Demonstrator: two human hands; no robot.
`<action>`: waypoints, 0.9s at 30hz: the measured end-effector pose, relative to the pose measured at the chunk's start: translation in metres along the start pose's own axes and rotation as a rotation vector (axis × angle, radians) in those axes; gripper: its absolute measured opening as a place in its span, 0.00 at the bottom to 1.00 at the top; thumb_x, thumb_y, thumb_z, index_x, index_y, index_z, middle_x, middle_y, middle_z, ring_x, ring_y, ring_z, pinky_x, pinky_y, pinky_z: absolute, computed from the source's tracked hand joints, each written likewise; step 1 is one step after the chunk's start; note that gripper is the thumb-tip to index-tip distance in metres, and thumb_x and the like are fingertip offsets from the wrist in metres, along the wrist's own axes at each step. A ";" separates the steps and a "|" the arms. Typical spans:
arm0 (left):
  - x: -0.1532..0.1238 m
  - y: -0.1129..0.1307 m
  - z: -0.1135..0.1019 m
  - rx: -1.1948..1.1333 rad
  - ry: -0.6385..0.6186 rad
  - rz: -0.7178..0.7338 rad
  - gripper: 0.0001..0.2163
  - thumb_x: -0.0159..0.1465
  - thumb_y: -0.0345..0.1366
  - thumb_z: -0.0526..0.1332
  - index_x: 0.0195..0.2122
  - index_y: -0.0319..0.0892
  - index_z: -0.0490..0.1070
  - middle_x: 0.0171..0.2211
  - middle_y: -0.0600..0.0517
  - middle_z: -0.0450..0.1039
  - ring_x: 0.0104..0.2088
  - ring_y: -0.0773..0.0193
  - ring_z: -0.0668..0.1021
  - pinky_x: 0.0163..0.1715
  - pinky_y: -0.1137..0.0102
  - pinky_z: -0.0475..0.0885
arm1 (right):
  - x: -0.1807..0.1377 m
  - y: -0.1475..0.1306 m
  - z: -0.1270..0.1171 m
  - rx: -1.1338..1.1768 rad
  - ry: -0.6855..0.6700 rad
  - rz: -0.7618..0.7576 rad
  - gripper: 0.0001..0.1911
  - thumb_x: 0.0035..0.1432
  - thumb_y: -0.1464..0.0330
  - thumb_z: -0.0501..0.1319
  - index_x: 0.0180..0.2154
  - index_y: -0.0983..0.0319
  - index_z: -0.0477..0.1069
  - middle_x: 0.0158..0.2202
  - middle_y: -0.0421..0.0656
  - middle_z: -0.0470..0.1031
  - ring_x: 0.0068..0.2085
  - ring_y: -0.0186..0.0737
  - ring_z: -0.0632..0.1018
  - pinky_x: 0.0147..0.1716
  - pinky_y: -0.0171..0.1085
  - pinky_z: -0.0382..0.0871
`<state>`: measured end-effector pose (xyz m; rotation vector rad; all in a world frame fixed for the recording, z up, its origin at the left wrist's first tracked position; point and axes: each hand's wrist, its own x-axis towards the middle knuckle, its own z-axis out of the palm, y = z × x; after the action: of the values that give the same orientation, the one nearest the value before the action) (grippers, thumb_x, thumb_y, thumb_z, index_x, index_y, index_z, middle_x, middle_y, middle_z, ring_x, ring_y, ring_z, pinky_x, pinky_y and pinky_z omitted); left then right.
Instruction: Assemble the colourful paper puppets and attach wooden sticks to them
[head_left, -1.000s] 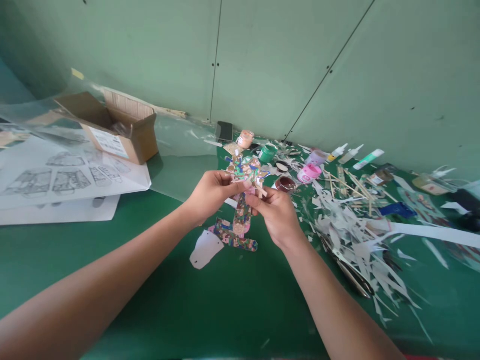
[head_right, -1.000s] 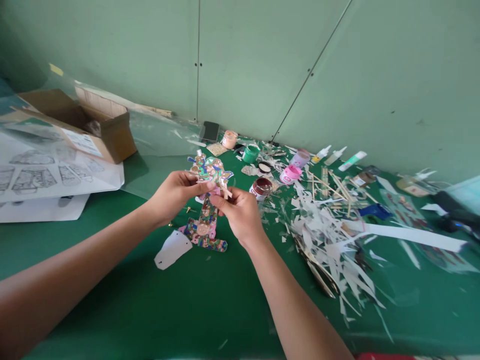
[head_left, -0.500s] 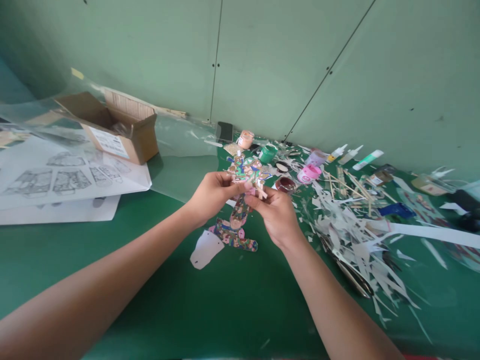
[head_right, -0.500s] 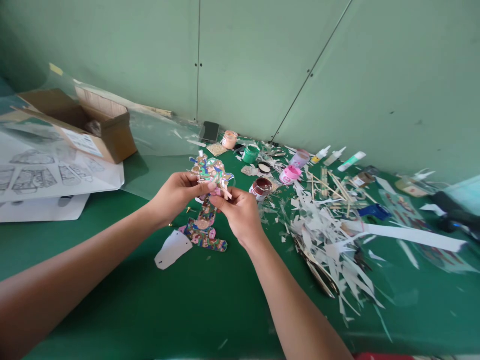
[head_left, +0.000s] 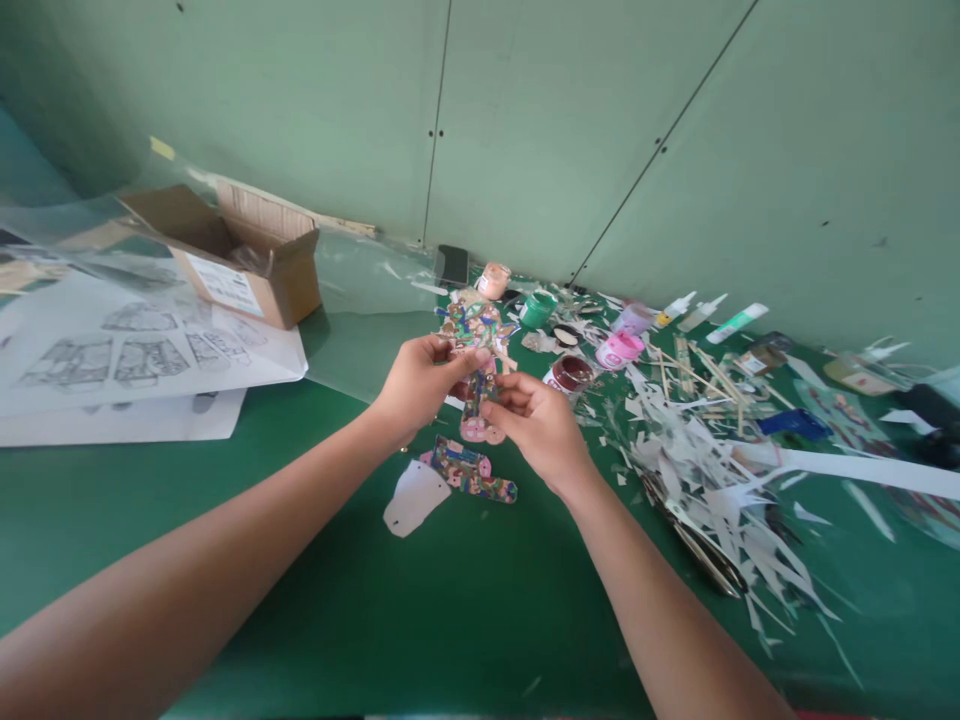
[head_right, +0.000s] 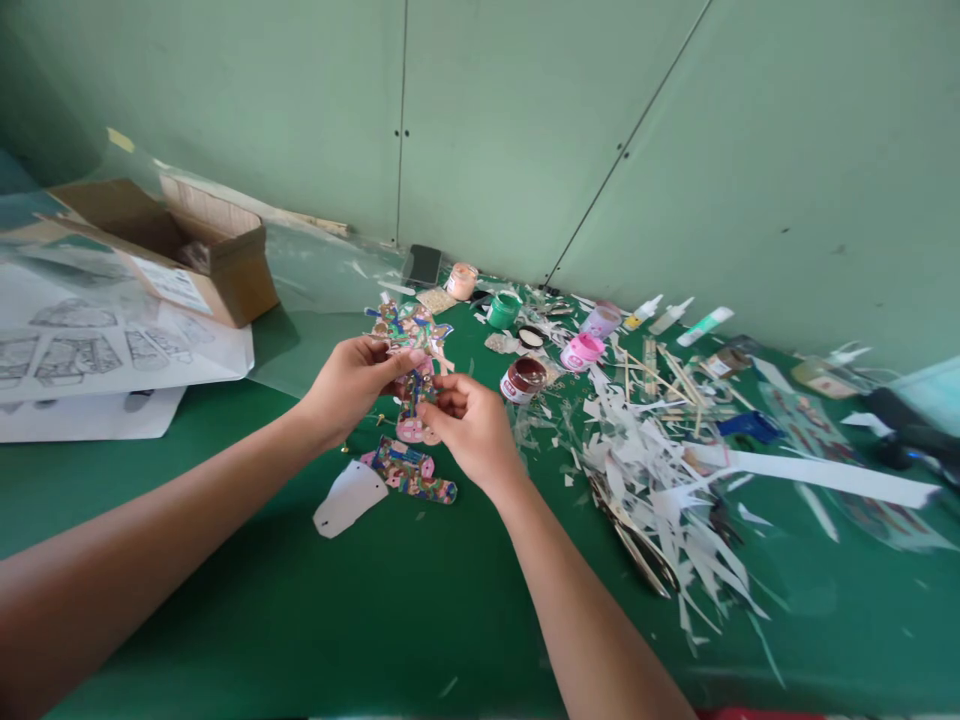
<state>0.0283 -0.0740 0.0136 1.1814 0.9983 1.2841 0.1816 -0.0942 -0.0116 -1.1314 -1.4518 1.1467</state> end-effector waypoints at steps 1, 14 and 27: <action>0.001 0.000 -0.001 0.001 0.007 0.002 0.18 0.44 0.43 0.74 0.20 0.39 0.67 0.18 0.58 0.65 0.19 0.72 0.68 0.22 0.72 0.67 | 0.000 -0.001 -0.001 0.021 -0.002 0.020 0.17 0.44 0.62 0.70 0.36 0.61 0.72 0.23 0.35 0.72 0.24 0.34 0.73 0.24 0.35 0.70; 0.007 0.004 -0.011 0.003 0.003 -0.094 0.12 0.51 0.42 0.70 0.27 0.39 0.74 0.21 0.52 0.70 0.19 0.68 0.73 0.22 0.70 0.73 | 0.008 -0.001 -0.017 0.062 0.295 -0.092 0.17 0.54 0.53 0.62 0.36 0.60 0.73 0.24 0.38 0.71 0.22 0.33 0.71 0.18 0.33 0.66; 0.012 0.008 -0.016 0.028 0.161 0.022 0.09 0.52 0.38 0.68 0.26 0.39 0.71 0.19 0.54 0.67 0.19 0.71 0.71 0.19 0.74 0.70 | -0.005 -0.011 -0.013 -0.285 0.224 -0.314 0.19 0.61 0.55 0.57 0.23 0.60 0.64 0.18 0.35 0.65 0.19 0.29 0.66 0.19 0.30 0.58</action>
<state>0.0125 -0.0611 0.0201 1.1268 1.1262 1.4041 0.1941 -0.0990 0.0005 -1.1321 -1.5787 0.5896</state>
